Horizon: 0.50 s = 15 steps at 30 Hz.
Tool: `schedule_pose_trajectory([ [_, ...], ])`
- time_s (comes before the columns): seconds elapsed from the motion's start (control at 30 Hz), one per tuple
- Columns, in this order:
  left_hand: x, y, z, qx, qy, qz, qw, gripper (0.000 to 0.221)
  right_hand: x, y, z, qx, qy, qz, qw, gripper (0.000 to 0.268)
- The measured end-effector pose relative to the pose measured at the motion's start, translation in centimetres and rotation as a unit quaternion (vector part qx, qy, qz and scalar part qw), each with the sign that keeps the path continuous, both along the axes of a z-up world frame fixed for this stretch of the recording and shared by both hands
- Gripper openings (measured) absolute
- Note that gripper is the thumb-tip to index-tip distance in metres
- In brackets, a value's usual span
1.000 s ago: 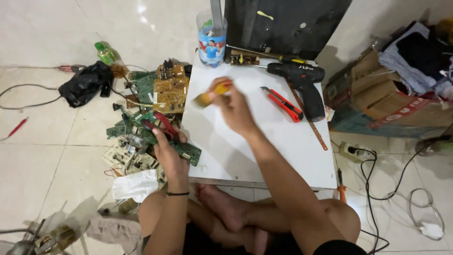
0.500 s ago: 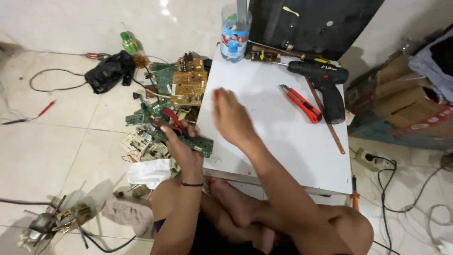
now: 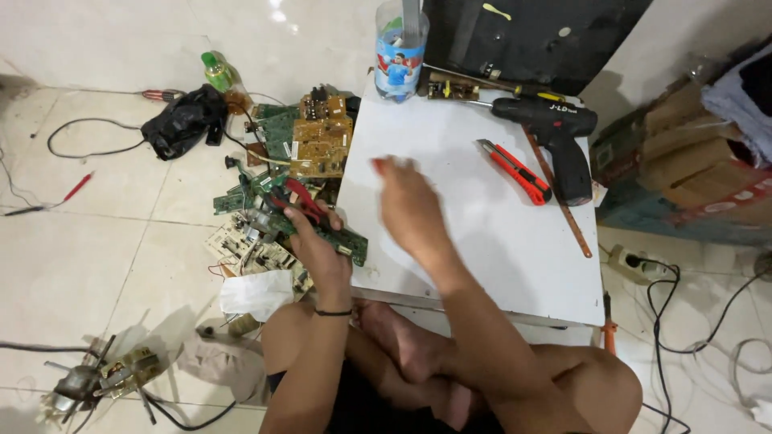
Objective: The person disassembles a small circuit board using pliers, a screwdriver, and a utility knife to remove components.
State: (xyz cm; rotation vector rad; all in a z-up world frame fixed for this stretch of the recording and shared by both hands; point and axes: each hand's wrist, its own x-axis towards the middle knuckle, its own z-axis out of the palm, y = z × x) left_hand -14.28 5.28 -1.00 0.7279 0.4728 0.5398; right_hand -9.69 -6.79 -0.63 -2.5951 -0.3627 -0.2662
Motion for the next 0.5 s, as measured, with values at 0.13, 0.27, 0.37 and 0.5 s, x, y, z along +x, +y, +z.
schedule_pose_trajectory([
  [0.13,0.9,1.1,-2.3,0.016,0.108,-0.033,0.993,0.112,3.2,4.2,-2.3,0.384,-0.065,0.129,0.912,0.036],
  [0.27,0.0,0.4,-1.0,0.009,-0.028,0.004,1.0,0.05,1.8,-1.5,1.6,0.386,-0.115,0.048,0.914,0.027],
  [0.37,-0.4,0.1,0.4,0.011,-0.004,-0.013,1.0,0.045,-1.2,-6.1,4.2,0.111,-0.116,-0.13,0.978,0.022],
  [0.5,0.4,0.1,-0.8,0.042,0.012,-0.041,0.998,0.05,-1.5,-4.6,2.3,-0.083,0.054,-0.174,0.98,0.037],
])
